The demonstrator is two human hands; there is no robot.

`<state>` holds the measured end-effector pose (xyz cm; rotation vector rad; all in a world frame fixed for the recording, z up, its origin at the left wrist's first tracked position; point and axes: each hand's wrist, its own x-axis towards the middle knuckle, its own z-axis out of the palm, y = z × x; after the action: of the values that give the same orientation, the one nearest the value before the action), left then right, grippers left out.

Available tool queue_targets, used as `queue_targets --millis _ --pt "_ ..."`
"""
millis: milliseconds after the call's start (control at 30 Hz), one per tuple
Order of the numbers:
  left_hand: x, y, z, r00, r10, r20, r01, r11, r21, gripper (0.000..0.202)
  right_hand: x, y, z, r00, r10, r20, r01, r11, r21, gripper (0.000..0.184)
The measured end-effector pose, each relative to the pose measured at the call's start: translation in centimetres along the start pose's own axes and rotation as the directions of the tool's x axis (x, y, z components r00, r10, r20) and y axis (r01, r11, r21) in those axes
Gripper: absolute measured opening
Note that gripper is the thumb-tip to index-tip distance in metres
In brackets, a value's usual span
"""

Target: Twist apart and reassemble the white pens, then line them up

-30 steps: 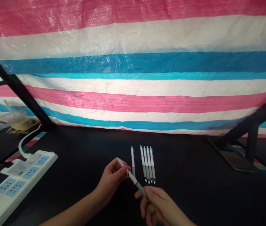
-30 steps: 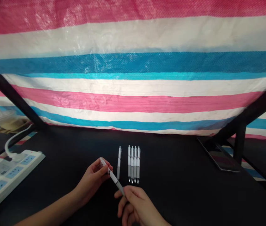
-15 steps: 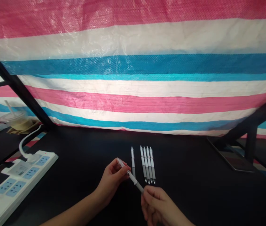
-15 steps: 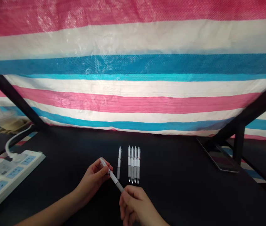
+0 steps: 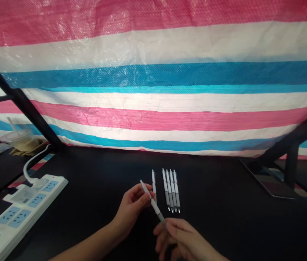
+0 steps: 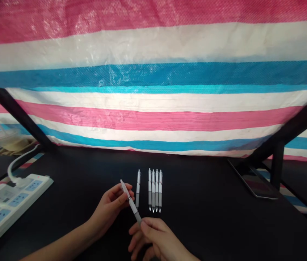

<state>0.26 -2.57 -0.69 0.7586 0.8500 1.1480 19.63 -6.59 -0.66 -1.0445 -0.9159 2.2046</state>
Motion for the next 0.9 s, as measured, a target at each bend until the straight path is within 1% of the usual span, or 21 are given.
queue_targets --millis 100,133,233,267,300,433,600,700,900 --pt "-0.02 0.11 -0.03 1.0 0.021 0.014 -0.022 0.997 0.079 0.027 -0.12 -0.33 -0.02 0.997 -0.048 0.065 0.045 0.998 0.049 0.05" --pt "-0.03 0.18 -0.01 0.999 0.03 0.021 -0.032 0.994 0.103 0.032 -0.17 -0.46 -0.02 0.995 -0.057 0.087 0.052 0.997 0.061 0.049" --pt "-0.01 0.4 0.17 0.999 0.045 0.023 -0.048 0.99 0.135 0.055 -0.37 -0.85 0.04 0.99 -0.067 0.128 0.057 0.995 0.082 0.045" --pt "0.01 0.46 0.25 0.999 0.044 0.023 -0.047 0.989 0.139 0.059 -0.43 -0.95 0.08 0.989 -0.068 0.134 0.057 0.995 0.086 0.044" --pt "0.04 0.49 0.32 0.999 0.041 0.025 -0.045 0.989 0.143 0.059 -0.48 -1.01 0.12 0.988 -0.069 0.14 0.057 0.994 0.09 0.044" --pt "0.22 0.49 0.46 0.999 0.025 0.032 -0.03 0.983 0.184 0.041 -0.5 -1.03 0.17 0.986 -0.069 0.152 0.055 0.994 0.095 0.044" --pt "0.33 0.47 0.52 1.0 0.01 -0.012 -0.008 0.979 0.203 0.042 -0.39 -0.98 -0.02 0.982 -0.078 0.171 0.061 0.993 0.106 0.043" --pt "0.39 0.46 0.52 1.0 0.02 -0.019 -0.016 0.981 0.194 0.043 -0.38 -1.0 -0.13 0.985 -0.073 0.154 0.054 0.991 0.125 0.044" --pt "0.45 0.44 0.4 0.996 0.057 -0.072 -0.042 0.979 0.197 0.04 -0.3 -0.94 -0.17 0.99 -0.064 0.126 0.046 0.989 0.139 0.044"
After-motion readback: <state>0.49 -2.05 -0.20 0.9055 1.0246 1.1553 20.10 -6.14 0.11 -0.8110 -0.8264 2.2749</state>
